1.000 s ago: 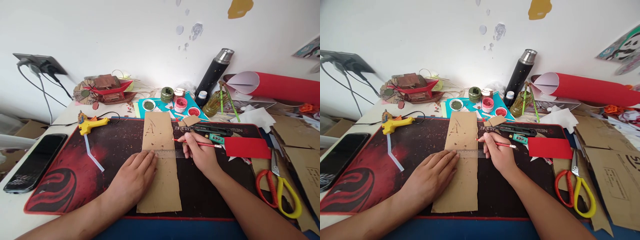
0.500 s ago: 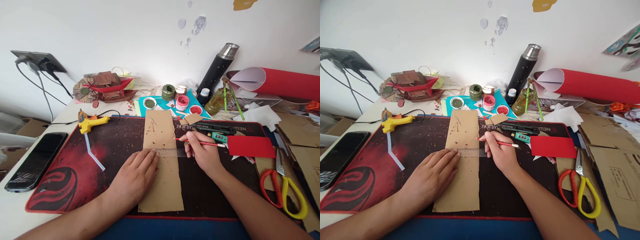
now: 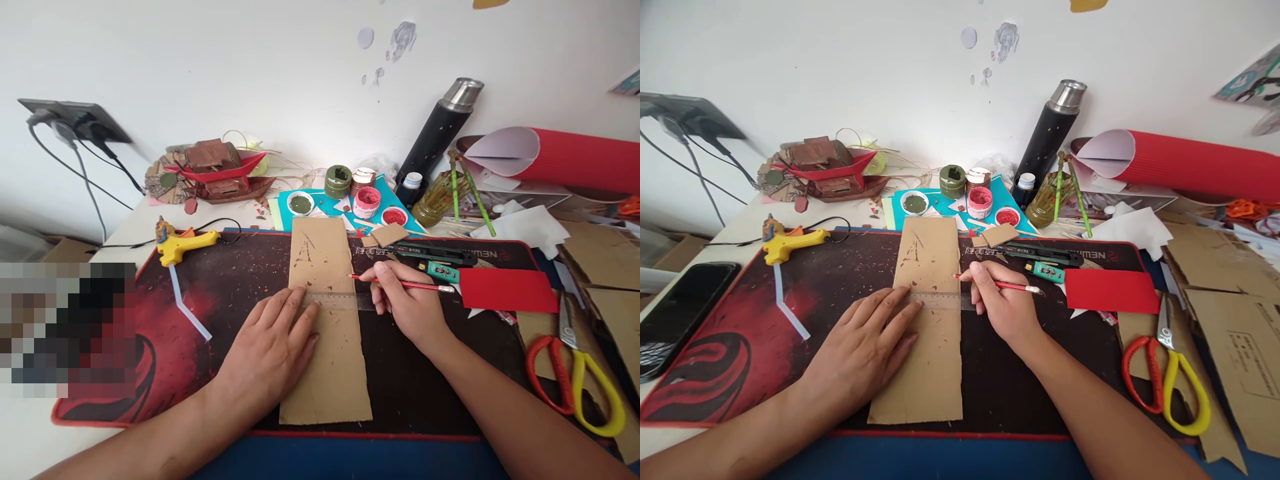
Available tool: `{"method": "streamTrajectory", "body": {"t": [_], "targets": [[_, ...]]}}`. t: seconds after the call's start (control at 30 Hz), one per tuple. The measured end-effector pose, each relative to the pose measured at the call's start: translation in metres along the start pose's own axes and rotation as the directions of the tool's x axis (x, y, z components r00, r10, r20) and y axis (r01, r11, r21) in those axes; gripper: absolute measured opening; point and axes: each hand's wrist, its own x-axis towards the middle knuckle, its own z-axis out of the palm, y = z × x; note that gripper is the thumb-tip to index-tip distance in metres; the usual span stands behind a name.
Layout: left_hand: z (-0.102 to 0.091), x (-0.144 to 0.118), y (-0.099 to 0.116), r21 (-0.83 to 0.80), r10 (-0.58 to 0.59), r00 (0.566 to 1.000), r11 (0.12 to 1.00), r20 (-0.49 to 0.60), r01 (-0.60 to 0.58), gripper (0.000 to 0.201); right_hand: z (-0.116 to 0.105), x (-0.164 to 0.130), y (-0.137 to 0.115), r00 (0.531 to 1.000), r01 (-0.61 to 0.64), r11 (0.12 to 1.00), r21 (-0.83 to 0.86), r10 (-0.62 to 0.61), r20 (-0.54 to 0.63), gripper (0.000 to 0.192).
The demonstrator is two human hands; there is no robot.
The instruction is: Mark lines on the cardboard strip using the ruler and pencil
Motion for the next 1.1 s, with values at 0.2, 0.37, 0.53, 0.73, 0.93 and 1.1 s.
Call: {"method": "streamTrajectory", "body": {"t": [0.2,0.37,0.53,0.73,0.93,1.1], "targets": [[0.001,0.000,-0.002,-0.010,0.000,1.000,1.000,0.003,0.000,0.036,-0.001,0.001,-0.004,1.000,0.010,1.000,-0.004,-0.010,-0.025,0.055],[0.000,0.000,-0.003,-0.019,-0.005,1.000,1.000,0.016,0.005,0.035,-0.001,0.000,-0.008,0.996,0.036,0.999,0.007,-0.036,-0.077,0.053],[-0.002,0.002,-0.004,-0.028,0.004,1.000,1.000,0.001,-0.004,0.034,0.004,-0.003,-0.012,0.998,0.013,0.998,0.060,-0.008,-0.070,0.051],[-0.003,0.004,-0.004,-0.036,0.022,0.999,0.999,-0.031,-0.023,0.035,0.016,-0.003,-0.015,0.998,-0.050,0.991,0.124,0.054,-0.031,0.053],[-0.002,0.003,-0.004,-0.030,0.017,0.999,0.999,-0.043,-0.018,0.036,0.027,-0.001,-0.020,0.988,-0.128,0.983,0.131,0.116,0.101,0.051],[-0.002,0.004,-0.004,-0.046,0.011,0.998,0.999,-0.057,-0.014,0.035,0.040,0.002,-0.023,0.976,-0.119,0.989,0.091,0.100,0.194,0.049]]}}
